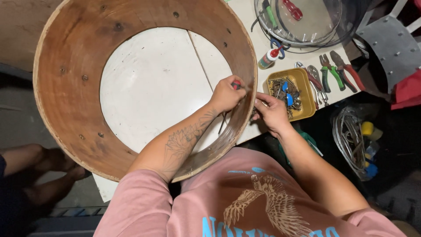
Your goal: Repairing a drum by adjusting internal hardware with a screwdriver and handling drum heads
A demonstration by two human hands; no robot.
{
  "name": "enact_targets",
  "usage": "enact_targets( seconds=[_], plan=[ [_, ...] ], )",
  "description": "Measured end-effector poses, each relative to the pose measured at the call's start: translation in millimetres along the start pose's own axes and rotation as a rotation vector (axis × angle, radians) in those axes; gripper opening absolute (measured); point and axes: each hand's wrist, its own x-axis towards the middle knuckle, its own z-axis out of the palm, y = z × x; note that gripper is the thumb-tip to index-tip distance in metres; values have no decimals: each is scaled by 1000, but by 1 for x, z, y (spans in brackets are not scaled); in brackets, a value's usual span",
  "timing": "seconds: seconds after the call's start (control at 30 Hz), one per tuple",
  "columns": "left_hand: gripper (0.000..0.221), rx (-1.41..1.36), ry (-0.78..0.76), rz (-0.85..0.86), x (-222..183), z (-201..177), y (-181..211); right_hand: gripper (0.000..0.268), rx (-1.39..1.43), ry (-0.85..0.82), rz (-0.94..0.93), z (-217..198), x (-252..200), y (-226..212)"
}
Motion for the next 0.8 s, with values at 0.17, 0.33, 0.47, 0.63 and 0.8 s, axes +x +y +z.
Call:
enact_targets(
  seconds=[0.17,0.33,0.47,0.63,0.8],
  plan=[
    [28,-262,-97,-167,-12,-13,24,33,-69,-21,-48,6,-2,-8],
    [28,-266,-70,-53,-3,-3,-6,33,7,-17,1,6,-2,-6],
    [26,-294,-55,-38,-2,1,-8,29,68,-30,42,-4,8,5],
    [24,-291,-39,-113,-3,0,8,32,26,-49,9,1,3,-3],
    [18,-296,-60,-208,-14,-11,26,37,-56,-79,-39,2,3,-2]
  ],
)
